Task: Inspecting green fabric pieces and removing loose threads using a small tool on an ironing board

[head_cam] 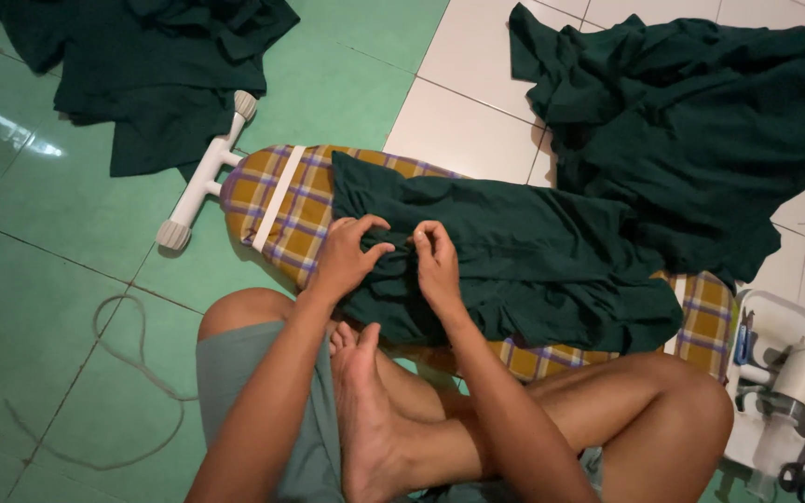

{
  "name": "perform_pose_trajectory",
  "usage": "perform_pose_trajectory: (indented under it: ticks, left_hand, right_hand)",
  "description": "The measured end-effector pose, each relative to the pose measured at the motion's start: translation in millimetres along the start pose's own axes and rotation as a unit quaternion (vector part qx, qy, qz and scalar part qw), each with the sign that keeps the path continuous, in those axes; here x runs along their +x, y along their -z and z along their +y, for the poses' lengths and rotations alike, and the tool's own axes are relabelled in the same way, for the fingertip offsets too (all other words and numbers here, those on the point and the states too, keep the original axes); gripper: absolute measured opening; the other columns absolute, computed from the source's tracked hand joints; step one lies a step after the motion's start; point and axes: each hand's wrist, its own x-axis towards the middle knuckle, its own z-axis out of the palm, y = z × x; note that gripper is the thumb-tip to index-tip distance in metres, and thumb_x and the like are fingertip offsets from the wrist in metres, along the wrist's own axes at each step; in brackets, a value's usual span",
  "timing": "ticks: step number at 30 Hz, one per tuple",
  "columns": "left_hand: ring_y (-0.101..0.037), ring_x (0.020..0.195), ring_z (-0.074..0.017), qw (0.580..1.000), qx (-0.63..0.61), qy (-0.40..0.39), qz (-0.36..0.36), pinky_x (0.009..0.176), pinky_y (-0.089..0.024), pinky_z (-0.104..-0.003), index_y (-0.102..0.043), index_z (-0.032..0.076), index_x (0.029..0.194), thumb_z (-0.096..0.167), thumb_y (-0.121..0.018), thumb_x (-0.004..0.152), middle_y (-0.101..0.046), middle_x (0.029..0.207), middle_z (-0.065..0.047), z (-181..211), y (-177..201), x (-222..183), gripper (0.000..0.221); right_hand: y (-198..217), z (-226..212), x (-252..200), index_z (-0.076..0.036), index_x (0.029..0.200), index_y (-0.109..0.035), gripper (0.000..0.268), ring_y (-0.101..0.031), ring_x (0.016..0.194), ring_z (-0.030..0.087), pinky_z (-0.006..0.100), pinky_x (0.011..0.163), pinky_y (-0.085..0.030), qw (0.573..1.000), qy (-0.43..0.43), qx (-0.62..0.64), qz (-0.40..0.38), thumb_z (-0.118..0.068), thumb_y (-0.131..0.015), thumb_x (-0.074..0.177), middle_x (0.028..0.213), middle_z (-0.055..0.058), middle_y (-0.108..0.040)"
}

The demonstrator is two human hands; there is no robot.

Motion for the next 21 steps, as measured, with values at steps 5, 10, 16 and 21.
perform_pose_trajectory:
  ticks: [5,10,16,21]
  left_hand:
    - [-0.072,0.103,-0.0241,1.000,-0.006,0.013,0.001,0.110,-0.039,-0.040,-0.070,0.026,0.111,0.036,-0.081,0.085,-0.077,0.098,-0.001,3.6,-1.5,1.8,0.030]
    - [-0.071,0.105,-0.0237,1.000,-0.003,0.022,0.000,0.113,-0.037,-0.040,-0.071,0.025,0.112,0.032,-0.077,0.090,-0.077,0.100,-0.002,4.8,-2.4,3.0,0.023]
    - [-0.071,0.106,-0.0223,1.000,-0.009,0.022,-0.001,0.113,-0.036,-0.041,-0.072,0.026,0.111,0.032,-0.077,0.089,-0.078,0.101,0.000,1.6,-3.5,1.9,0.023]
    - [-0.071,0.105,-0.0218,1.000,-0.010,0.023,-0.006,0.112,-0.037,-0.040,-0.073,0.027,0.111,0.034,-0.076,0.089,-0.077,0.100,0.001,-2.9,-5.2,0.7,0.023]
  right_hand:
    - [2.6,3.0,3.6,-0.012,0.103,-0.060,0.013,-0.059,0.084,0.016,0.032,0.080,-0.050,0.999,-0.025,0.029,0.017,-0.018,-0.050,0.108,0.089,0.006,-0.068]
    - [2.9,25.9,9.8,-0.012,0.104,-0.060,0.012,-0.061,0.081,0.015,0.029,0.074,-0.051,0.997,-0.038,0.057,0.030,-0.018,-0.051,0.109,0.088,0.006,-0.069]
    - [5.6,40.8,14.6,-0.013,0.104,-0.057,0.011,-0.067,0.091,0.015,0.024,0.075,-0.053,0.988,-0.054,0.135,0.056,-0.016,-0.047,0.109,0.092,0.001,-0.064]
    - [10.5,30.4,14.6,-0.013,0.108,-0.056,0.009,-0.070,0.088,0.015,0.022,0.071,-0.054,0.978,-0.067,0.184,0.073,-0.017,-0.048,0.109,0.092,-0.001,-0.057]
